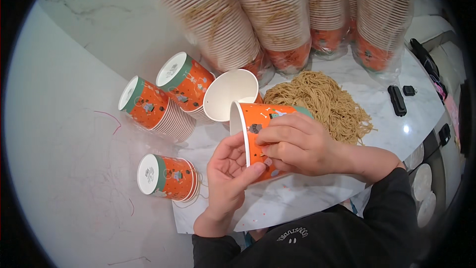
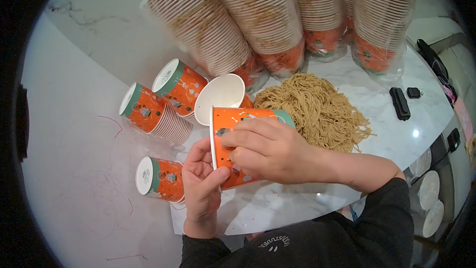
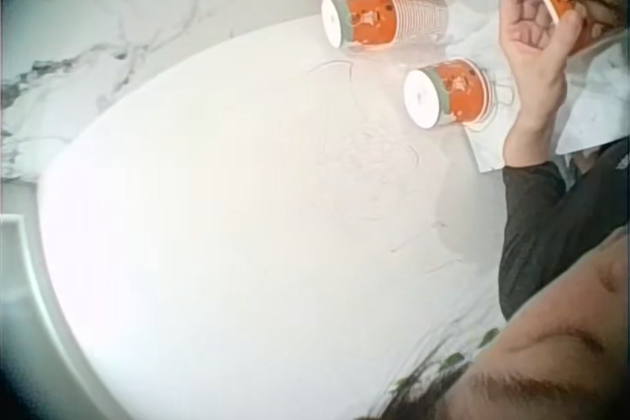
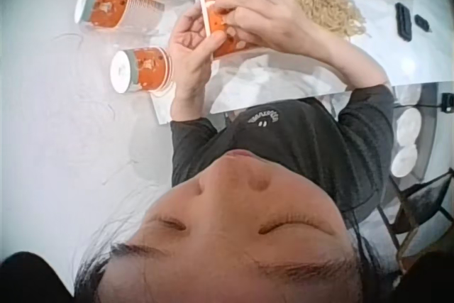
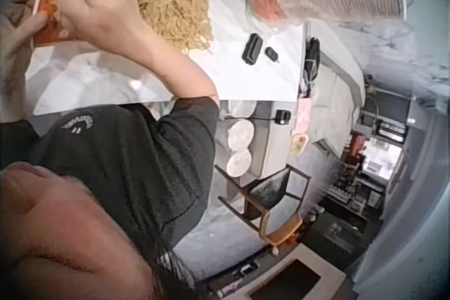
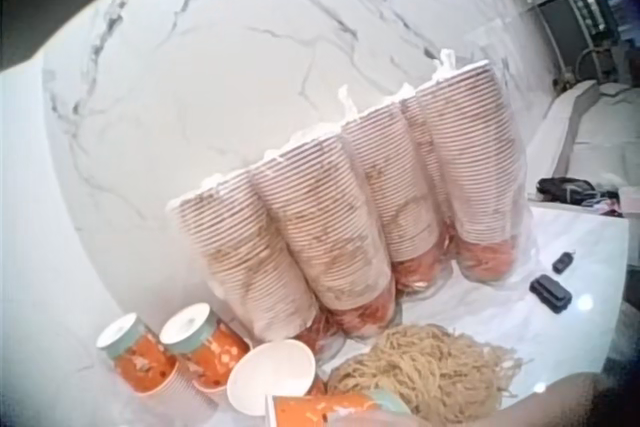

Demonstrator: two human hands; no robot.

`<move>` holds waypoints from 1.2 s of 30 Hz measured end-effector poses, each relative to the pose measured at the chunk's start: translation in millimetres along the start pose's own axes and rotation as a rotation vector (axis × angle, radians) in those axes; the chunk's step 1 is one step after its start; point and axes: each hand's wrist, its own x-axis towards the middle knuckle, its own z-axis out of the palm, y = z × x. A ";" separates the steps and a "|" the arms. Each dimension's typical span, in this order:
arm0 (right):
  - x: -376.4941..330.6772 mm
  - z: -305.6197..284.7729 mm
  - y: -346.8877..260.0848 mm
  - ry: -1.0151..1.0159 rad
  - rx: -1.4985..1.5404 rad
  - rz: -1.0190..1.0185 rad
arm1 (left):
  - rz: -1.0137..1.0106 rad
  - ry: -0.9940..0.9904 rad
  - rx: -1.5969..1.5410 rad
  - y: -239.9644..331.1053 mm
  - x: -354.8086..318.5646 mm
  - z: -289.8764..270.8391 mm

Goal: Applying rubber bands to the rims of individual paper cups at a workstation.

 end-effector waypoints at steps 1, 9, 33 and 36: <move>-0.3 -0.6 -0.2 0.000 -0.003 0.002 | 0.004 -0.023 0.027 -0.5 0.0 -3.1; -4.4 1.7 -0.9 0.063 0.007 -0.068 | 0.048 -0.105 0.002 1.7 -4.4 -3.9; 11.7 -19.8 6.0 0.073 0.153 0.238 | -0.007 -0.057 0.139 2.4 0.3 -6.3; 10.6 -23.4 2.4 -0.013 0.138 0.219 | -0.023 -0.076 0.202 3.7 -1.7 -7.3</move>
